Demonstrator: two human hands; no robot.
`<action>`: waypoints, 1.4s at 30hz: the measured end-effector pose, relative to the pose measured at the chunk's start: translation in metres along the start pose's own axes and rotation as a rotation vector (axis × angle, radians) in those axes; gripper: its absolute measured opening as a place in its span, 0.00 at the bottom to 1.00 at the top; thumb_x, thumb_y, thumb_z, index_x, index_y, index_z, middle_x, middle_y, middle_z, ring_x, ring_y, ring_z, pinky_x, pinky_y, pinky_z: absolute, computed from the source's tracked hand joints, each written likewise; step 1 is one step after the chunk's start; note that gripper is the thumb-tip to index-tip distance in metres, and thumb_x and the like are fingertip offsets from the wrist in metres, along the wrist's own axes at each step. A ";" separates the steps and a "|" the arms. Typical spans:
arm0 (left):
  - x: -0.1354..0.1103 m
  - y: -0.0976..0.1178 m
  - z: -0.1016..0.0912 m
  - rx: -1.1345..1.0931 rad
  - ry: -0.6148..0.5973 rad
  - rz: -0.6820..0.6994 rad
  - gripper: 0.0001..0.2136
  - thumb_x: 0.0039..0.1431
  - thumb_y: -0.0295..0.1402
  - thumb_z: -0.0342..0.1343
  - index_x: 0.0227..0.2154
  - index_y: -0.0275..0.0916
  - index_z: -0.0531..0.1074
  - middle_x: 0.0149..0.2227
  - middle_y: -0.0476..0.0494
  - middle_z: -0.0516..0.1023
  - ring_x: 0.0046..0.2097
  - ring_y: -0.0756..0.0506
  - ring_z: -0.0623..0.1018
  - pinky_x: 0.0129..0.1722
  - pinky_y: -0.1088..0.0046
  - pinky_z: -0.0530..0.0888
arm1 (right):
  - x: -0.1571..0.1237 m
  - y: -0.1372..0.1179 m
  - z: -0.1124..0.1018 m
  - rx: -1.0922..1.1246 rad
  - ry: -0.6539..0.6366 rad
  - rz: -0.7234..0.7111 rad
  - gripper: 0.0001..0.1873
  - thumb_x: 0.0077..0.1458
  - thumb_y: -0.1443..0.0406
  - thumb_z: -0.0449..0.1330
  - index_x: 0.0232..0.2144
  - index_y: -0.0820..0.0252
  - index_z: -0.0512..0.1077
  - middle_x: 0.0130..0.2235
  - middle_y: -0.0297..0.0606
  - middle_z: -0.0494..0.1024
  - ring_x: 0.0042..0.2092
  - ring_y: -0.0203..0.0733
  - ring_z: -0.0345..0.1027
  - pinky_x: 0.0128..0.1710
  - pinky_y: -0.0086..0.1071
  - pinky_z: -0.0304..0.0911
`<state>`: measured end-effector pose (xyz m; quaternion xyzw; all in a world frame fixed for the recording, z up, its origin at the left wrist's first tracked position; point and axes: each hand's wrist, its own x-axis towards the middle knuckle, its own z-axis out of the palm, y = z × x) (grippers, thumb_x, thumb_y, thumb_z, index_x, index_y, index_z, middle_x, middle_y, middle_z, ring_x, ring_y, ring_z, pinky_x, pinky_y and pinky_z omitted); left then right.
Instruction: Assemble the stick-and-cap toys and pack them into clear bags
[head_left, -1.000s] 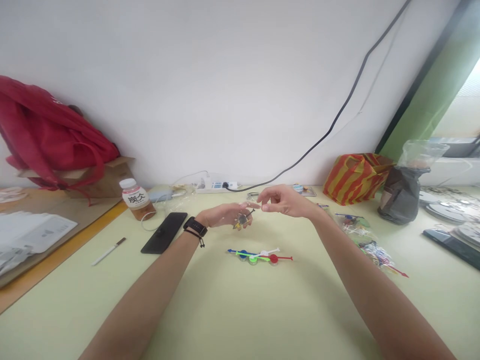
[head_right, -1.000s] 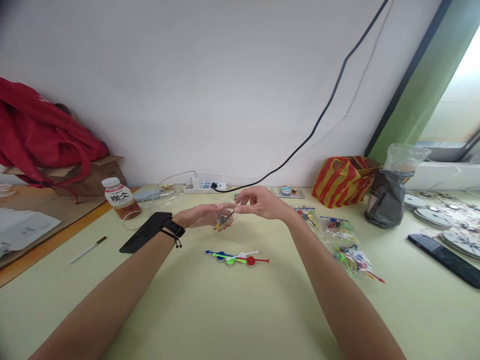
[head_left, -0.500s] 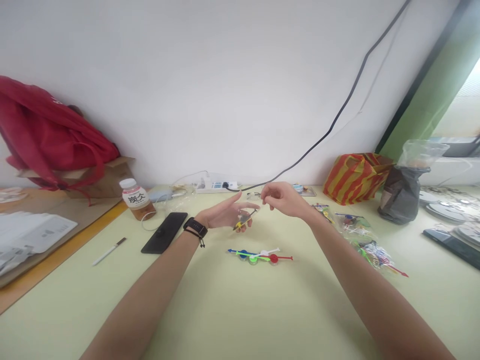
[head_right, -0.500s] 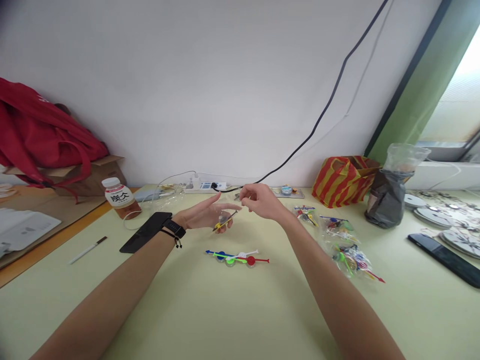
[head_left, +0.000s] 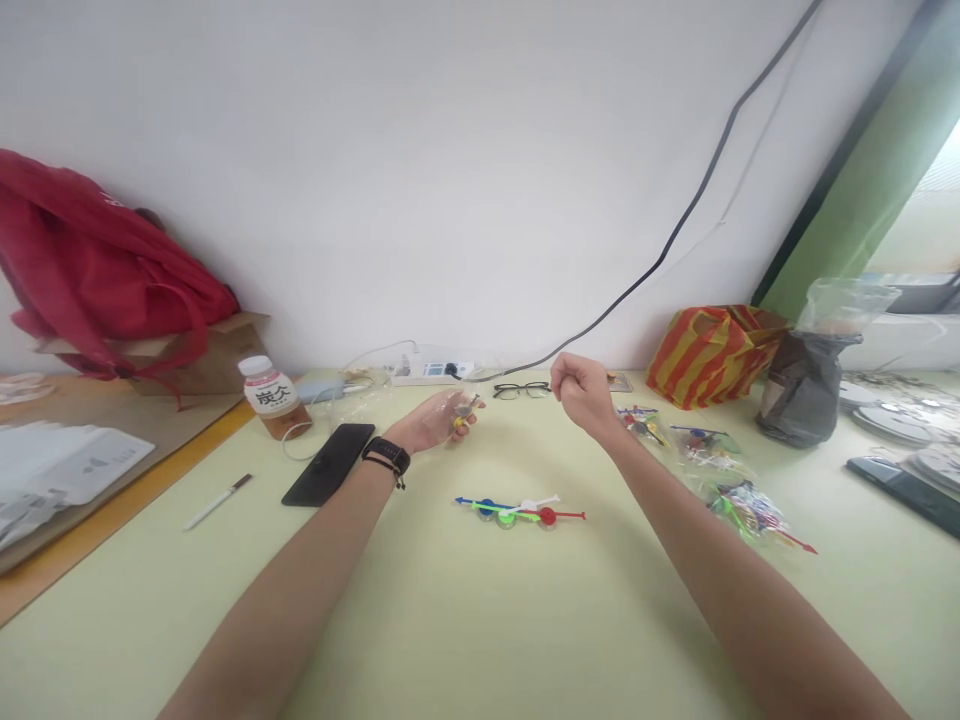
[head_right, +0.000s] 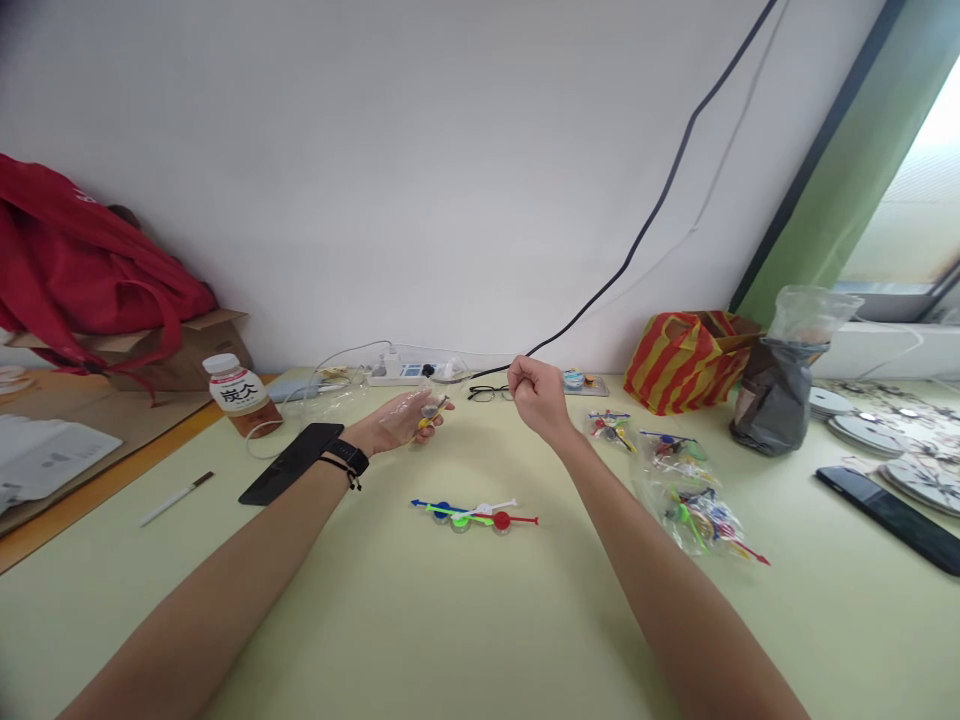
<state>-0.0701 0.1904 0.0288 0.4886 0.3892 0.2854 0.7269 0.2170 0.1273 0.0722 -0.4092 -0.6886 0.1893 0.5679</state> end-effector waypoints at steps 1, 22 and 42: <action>0.002 -0.001 -0.001 -0.012 0.029 0.005 0.19 0.61 0.45 0.61 0.44 0.33 0.76 0.30 0.44 0.73 0.24 0.49 0.71 0.23 0.75 0.66 | -0.001 0.003 0.000 -0.006 0.004 -0.003 0.06 0.36 0.69 0.48 0.20 0.55 0.63 0.20 0.31 0.64 0.24 0.38 0.55 0.26 0.32 0.49; -0.004 0.003 0.013 0.129 0.037 0.257 0.23 0.53 0.38 0.74 0.50 0.34 0.78 0.51 0.31 0.81 0.48 0.42 0.81 0.51 0.65 0.75 | -0.036 -0.030 0.049 -0.266 -1.332 0.155 0.11 0.53 0.59 0.70 0.29 0.60 0.76 0.29 0.31 0.78 0.29 0.35 0.68 0.28 0.28 0.60; 0.003 -0.020 0.033 0.597 -0.106 0.402 0.25 0.45 0.39 0.76 0.47 0.35 0.81 0.42 0.35 0.85 0.44 0.38 0.83 0.45 0.65 0.77 | -0.016 -0.045 0.021 -0.014 -1.039 0.063 0.10 0.59 0.59 0.65 0.30 0.59 0.78 0.29 0.33 0.79 0.28 0.37 0.73 0.30 0.29 0.65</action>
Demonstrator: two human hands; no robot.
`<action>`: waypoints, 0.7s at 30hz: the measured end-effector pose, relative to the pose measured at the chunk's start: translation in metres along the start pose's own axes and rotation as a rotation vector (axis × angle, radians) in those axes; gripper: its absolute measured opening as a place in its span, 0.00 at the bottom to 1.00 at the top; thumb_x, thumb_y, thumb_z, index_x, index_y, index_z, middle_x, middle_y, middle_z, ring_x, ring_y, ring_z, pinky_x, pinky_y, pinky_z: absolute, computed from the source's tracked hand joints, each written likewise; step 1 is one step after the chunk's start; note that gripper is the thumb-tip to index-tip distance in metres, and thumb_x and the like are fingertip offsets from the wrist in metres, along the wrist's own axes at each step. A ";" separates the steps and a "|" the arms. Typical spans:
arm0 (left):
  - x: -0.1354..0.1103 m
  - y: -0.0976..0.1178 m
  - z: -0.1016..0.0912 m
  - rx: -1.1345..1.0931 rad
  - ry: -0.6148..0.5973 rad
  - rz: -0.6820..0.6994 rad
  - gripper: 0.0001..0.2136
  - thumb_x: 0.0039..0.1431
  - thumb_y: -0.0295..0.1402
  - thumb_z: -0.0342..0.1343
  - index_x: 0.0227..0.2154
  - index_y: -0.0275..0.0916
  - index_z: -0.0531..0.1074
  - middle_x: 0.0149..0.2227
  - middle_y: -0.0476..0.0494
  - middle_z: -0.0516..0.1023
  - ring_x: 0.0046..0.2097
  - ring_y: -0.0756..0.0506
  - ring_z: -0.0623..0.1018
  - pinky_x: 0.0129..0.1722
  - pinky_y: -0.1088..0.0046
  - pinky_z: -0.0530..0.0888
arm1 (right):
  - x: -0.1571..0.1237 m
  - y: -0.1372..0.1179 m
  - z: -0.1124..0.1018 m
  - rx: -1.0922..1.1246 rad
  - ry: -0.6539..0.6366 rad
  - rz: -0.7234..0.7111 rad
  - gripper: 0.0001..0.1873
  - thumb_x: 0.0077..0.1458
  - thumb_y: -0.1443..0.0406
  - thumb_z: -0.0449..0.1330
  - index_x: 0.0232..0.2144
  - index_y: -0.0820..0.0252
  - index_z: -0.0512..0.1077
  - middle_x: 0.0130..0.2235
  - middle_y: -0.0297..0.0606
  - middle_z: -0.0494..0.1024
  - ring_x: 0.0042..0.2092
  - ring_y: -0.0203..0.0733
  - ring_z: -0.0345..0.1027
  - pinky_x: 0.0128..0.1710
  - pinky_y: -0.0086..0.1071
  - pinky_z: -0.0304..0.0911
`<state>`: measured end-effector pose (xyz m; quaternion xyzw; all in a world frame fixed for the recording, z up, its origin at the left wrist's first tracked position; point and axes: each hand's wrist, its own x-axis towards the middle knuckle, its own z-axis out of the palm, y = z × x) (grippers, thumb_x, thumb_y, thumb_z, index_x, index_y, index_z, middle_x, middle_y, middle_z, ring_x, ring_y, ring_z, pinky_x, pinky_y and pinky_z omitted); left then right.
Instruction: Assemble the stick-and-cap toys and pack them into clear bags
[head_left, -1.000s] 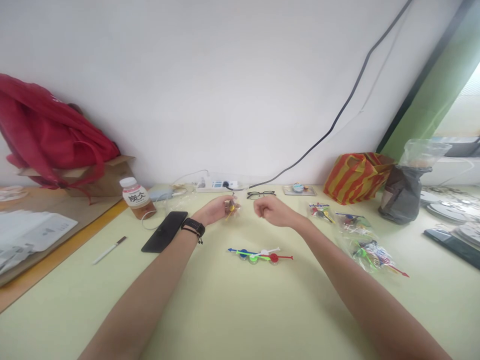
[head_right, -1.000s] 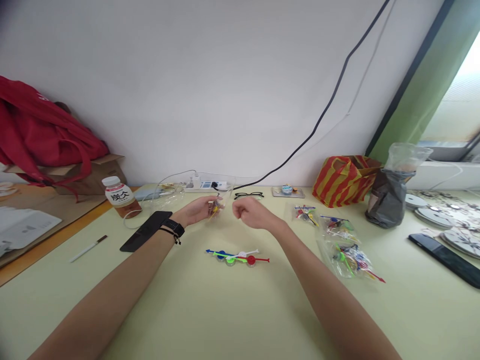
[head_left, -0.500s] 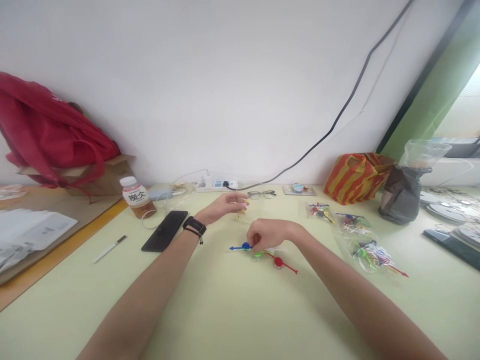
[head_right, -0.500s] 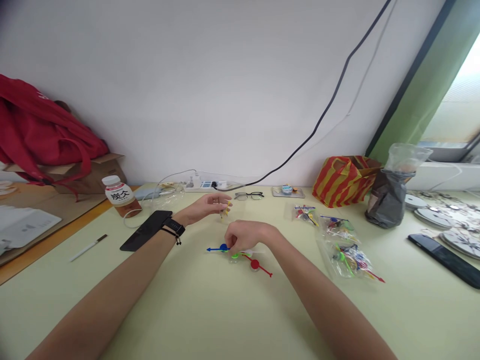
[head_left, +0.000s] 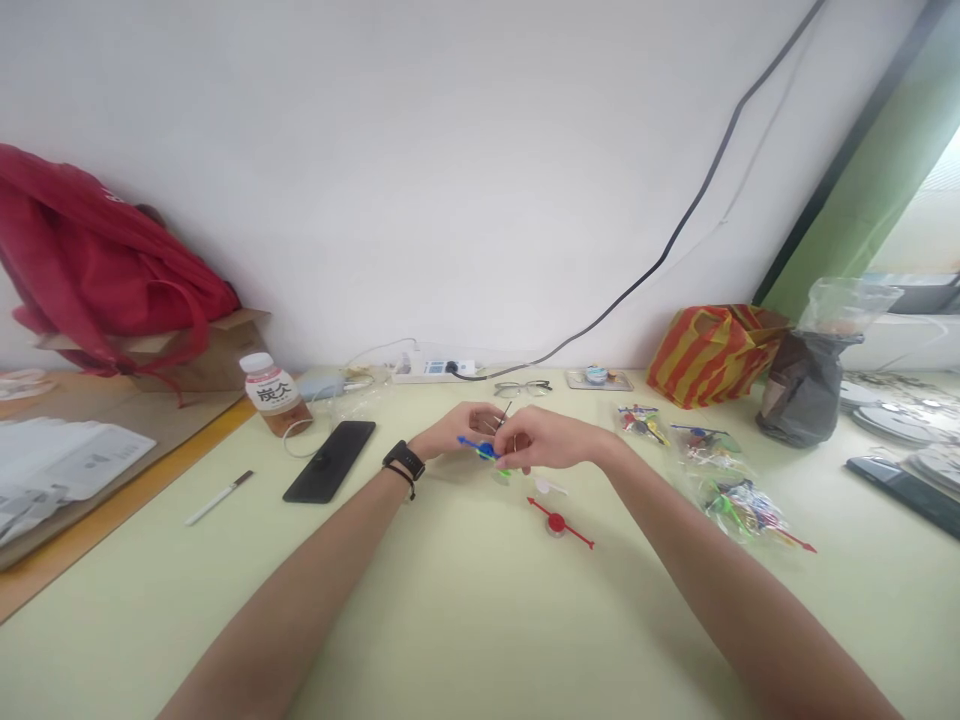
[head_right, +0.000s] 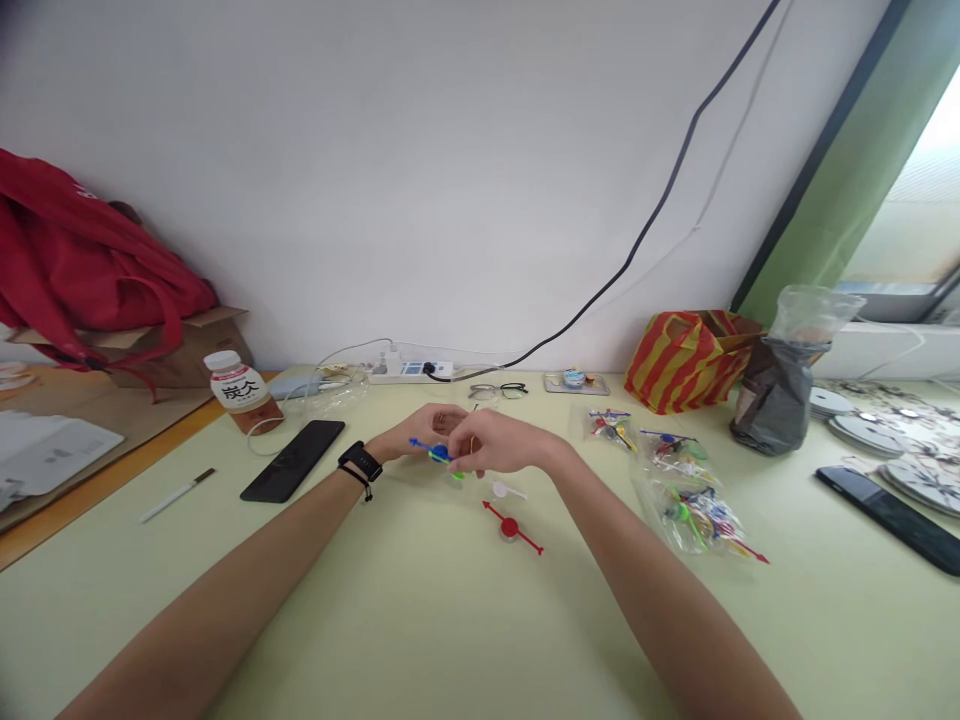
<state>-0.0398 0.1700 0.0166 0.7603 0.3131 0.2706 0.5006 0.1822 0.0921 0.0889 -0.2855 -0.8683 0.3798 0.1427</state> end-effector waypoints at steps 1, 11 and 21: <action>0.000 0.000 0.003 -0.008 0.006 0.014 0.24 0.44 0.38 0.77 0.44 0.34 0.81 0.40 0.36 0.85 0.42 0.39 0.83 0.43 0.65 0.77 | -0.002 -0.003 -0.005 0.044 0.065 -0.017 0.11 0.59 0.57 0.65 0.31 0.59 0.78 0.29 0.34 0.80 0.29 0.38 0.74 0.31 0.30 0.66; 0.004 -0.004 0.041 -0.071 0.159 0.062 0.24 0.48 0.42 0.76 0.43 0.34 0.79 0.41 0.36 0.83 0.40 0.42 0.82 0.42 0.66 0.77 | -0.016 -0.002 -0.042 0.216 1.124 -0.053 0.24 0.51 0.45 0.70 0.32 0.60 0.75 0.30 0.38 0.79 0.31 0.44 0.78 0.34 0.36 0.75; 0.009 0.047 0.027 -0.001 0.468 0.306 0.18 0.66 0.48 0.60 0.49 0.39 0.76 0.42 0.39 0.83 0.45 0.42 0.82 0.46 0.65 0.78 | -0.006 -0.004 -0.025 0.130 1.050 -0.064 0.18 0.55 0.50 0.68 0.31 0.60 0.77 0.31 0.39 0.81 0.33 0.46 0.80 0.31 0.33 0.71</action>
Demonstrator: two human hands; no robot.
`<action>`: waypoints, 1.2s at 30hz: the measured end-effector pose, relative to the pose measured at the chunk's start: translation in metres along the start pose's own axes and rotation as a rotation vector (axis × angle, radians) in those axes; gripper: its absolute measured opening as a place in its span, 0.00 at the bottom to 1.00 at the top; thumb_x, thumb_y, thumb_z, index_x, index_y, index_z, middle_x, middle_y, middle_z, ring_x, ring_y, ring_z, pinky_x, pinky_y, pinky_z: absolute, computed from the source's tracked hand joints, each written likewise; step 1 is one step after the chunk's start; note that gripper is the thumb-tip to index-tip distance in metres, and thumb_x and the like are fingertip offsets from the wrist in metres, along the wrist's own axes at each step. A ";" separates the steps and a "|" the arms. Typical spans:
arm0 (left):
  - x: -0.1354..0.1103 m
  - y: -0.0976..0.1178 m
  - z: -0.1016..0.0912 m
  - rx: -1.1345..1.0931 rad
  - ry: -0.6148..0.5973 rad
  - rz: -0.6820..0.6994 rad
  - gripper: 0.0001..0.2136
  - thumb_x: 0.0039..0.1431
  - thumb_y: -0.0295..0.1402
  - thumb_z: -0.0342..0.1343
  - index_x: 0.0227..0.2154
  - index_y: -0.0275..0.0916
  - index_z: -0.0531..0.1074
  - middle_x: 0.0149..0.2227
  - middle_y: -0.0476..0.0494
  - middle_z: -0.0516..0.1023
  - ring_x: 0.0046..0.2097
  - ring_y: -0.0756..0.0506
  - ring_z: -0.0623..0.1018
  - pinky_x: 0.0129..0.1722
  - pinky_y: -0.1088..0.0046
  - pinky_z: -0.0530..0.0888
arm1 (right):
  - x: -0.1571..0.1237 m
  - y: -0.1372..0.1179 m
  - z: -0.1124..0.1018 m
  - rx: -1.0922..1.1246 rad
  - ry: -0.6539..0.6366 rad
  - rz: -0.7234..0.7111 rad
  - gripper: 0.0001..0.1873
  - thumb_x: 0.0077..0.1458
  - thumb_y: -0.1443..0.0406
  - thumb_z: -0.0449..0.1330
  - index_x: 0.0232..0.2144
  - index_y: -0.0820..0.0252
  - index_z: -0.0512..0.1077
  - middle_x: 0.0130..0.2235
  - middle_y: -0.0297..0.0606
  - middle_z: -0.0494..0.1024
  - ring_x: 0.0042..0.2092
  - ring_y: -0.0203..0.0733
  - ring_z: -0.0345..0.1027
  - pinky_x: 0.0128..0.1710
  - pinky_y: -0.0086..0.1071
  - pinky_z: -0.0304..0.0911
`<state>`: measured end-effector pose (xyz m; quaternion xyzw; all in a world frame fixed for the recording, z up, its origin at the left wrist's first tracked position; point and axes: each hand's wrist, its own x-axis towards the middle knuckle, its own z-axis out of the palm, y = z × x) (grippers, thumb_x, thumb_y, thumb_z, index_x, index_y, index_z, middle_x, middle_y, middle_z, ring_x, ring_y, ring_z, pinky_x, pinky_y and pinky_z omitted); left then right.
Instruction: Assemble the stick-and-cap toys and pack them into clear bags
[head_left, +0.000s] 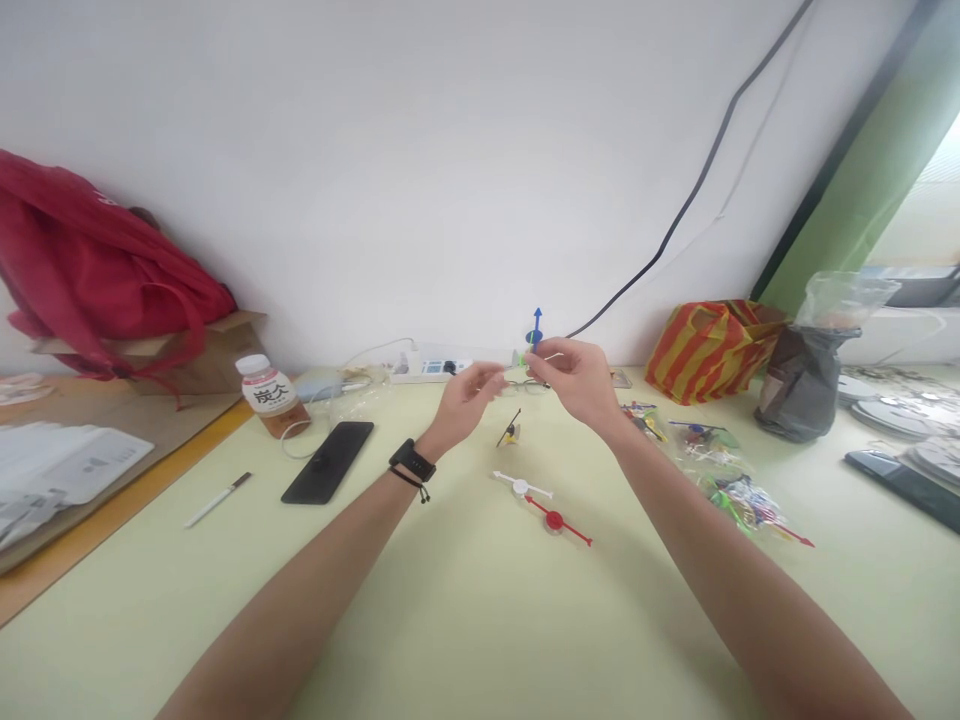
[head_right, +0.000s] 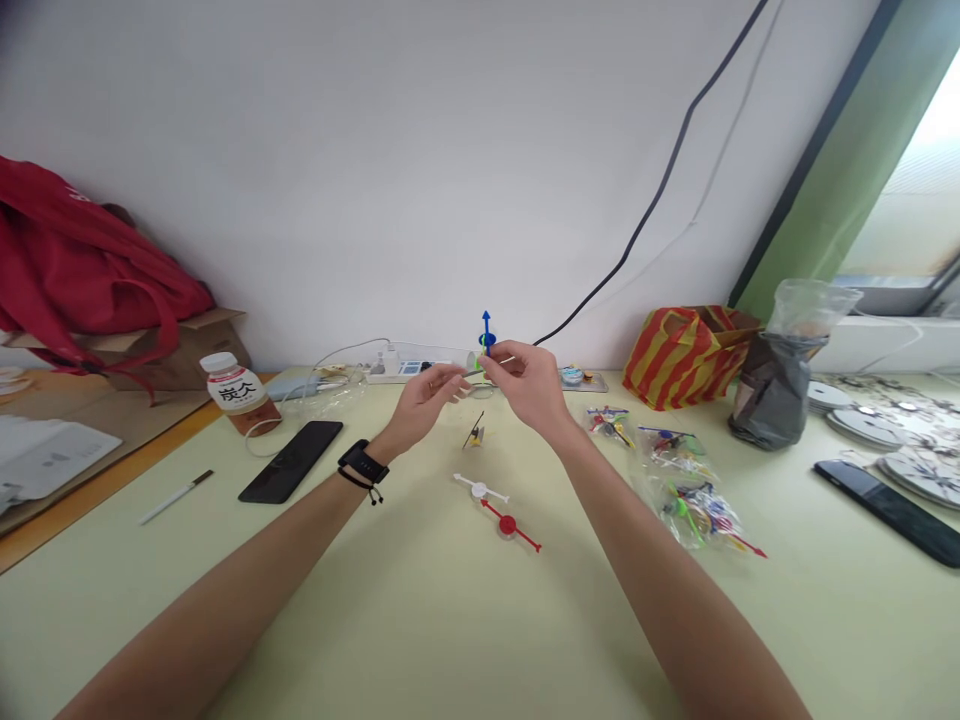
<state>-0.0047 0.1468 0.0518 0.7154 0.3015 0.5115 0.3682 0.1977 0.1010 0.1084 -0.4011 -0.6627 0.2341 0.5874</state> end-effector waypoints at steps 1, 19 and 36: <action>0.002 0.004 -0.002 0.013 -0.007 0.030 0.17 0.67 0.46 0.59 0.51 0.40 0.75 0.40 0.41 0.83 0.45 0.43 0.82 0.46 0.65 0.78 | 0.000 0.000 0.000 -0.012 0.000 -0.011 0.17 0.56 0.51 0.68 0.31 0.60 0.77 0.31 0.38 0.81 0.33 0.45 0.80 0.31 0.33 0.71; 0.004 0.040 -0.025 0.726 -0.255 0.144 0.08 0.65 0.38 0.60 0.40 0.42 0.80 0.42 0.45 0.83 0.40 0.43 0.81 0.41 0.66 0.75 | 0.000 0.007 0.001 -0.030 -0.026 -0.027 0.14 0.58 0.54 0.66 0.31 0.59 0.75 0.29 0.37 0.80 0.32 0.45 0.79 0.31 0.32 0.70; 0.004 0.057 -0.028 0.595 -0.425 0.252 0.09 0.69 0.38 0.57 0.42 0.46 0.83 0.47 0.44 0.81 0.47 0.43 0.80 0.50 0.64 0.73 | -0.004 -0.004 0.010 0.006 -0.008 0.075 0.19 0.54 0.50 0.68 0.30 0.60 0.76 0.31 0.38 0.80 0.30 0.44 0.78 0.27 0.32 0.70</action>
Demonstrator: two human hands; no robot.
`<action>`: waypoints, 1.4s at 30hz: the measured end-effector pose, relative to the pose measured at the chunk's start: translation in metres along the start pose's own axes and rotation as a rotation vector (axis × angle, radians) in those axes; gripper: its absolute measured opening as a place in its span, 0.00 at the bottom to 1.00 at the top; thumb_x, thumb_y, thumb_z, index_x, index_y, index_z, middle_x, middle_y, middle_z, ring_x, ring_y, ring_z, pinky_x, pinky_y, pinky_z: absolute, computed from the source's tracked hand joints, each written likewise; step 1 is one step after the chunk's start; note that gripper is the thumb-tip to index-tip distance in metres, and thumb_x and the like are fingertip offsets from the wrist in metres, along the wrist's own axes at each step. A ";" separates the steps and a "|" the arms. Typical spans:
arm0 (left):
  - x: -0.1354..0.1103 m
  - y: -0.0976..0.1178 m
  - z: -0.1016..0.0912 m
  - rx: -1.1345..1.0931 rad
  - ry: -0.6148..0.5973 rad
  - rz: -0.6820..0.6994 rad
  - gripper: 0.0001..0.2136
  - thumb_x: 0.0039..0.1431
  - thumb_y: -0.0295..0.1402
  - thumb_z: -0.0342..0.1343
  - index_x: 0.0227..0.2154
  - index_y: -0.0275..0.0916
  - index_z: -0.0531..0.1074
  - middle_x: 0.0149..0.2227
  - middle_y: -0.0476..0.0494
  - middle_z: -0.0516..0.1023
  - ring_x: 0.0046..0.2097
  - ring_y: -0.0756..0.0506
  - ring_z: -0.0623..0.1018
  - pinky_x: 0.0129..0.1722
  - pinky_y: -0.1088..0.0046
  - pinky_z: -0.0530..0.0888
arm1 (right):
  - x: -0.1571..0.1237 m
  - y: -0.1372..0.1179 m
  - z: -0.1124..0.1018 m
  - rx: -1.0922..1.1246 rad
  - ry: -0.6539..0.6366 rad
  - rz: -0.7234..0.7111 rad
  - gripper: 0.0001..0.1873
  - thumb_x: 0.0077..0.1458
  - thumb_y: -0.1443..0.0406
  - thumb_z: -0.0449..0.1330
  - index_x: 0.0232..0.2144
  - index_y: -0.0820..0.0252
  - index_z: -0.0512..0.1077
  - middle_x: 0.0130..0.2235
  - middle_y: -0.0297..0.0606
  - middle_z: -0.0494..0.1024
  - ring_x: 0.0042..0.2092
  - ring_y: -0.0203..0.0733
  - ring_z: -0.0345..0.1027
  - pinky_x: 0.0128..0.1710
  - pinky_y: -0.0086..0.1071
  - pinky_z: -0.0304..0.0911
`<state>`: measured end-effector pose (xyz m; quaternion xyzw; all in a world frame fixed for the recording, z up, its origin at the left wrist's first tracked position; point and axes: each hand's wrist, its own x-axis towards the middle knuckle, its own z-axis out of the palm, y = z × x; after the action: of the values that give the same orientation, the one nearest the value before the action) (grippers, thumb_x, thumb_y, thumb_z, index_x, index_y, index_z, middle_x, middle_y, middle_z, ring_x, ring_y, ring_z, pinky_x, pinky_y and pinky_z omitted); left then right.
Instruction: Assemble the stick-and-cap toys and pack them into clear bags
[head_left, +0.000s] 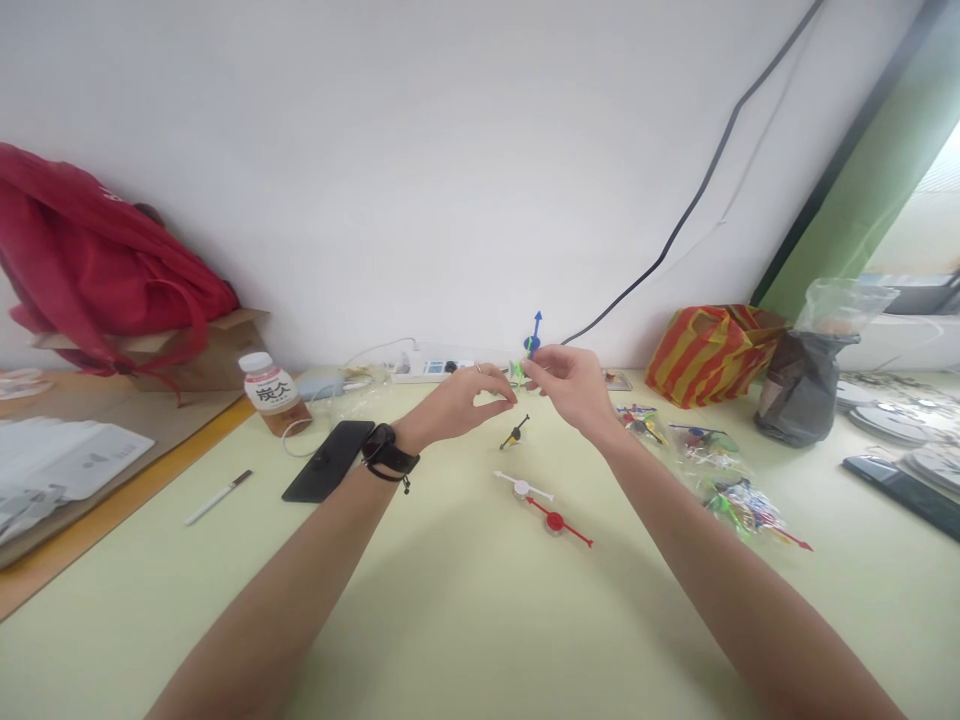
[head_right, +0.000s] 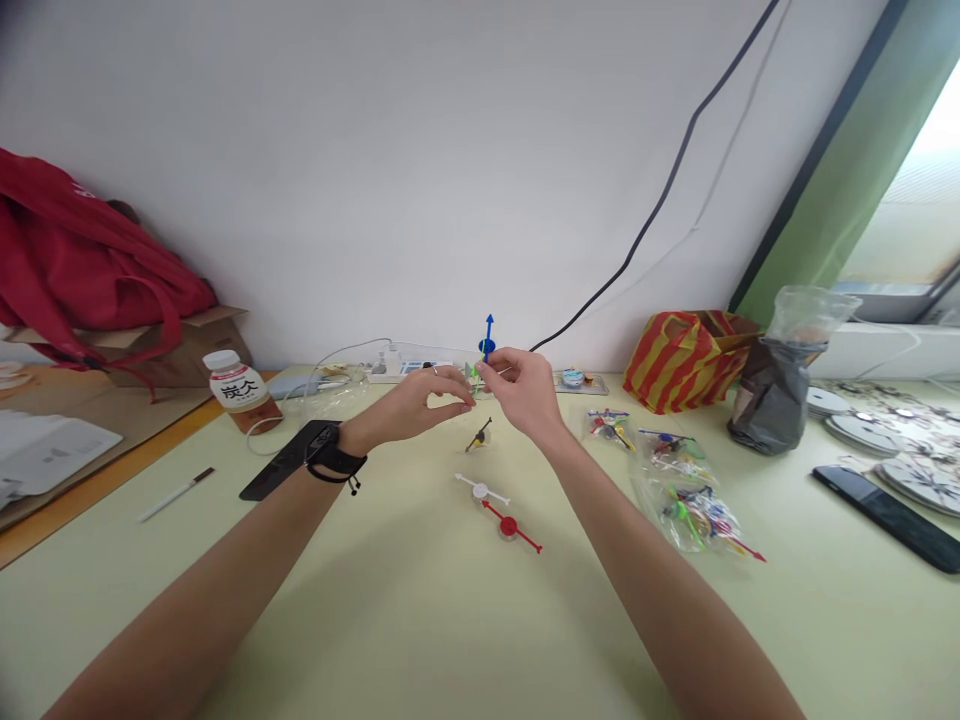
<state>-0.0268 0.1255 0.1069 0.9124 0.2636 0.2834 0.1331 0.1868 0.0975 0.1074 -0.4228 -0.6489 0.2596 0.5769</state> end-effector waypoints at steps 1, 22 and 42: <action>0.000 0.000 -0.001 0.003 -0.006 -0.009 0.09 0.69 0.39 0.57 0.42 0.46 0.82 0.46 0.44 0.81 0.46 0.43 0.80 0.48 0.65 0.74 | -0.001 0.000 0.001 -0.027 0.001 0.009 0.19 0.54 0.50 0.68 0.30 0.60 0.77 0.31 0.38 0.81 0.28 0.42 0.77 0.25 0.31 0.68; -0.003 -0.001 -0.013 0.035 -0.008 -0.105 0.11 0.65 0.44 0.60 0.37 0.45 0.83 0.39 0.46 0.85 0.42 0.43 0.81 0.41 0.69 0.74 | -0.003 0.003 0.006 -0.141 -0.019 0.112 0.15 0.56 0.55 0.66 0.32 0.62 0.78 0.34 0.42 0.83 0.21 0.35 0.67 0.19 0.29 0.63; -0.002 0.008 -0.017 0.085 -0.020 -0.094 0.11 0.65 0.44 0.60 0.36 0.46 0.84 0.39 0.46 0.86 0.42 0.43 0.82 0.41 0.68 0.75 | -0.002 -0.038 -0.053 -0.532 -0.355 -0.146 0.21 0.65 0.54 0.54 0.26 0.58 0.77 0.21 0.32 0.66 0.23 0.35 0.52 0.23 0.32 0.50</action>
<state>-0.0350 0.1189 0.1232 0.9066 0.3167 0.2562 0.1101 0.2282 0.0686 0.1481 -0.4592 -0.8129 0.1089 0.3412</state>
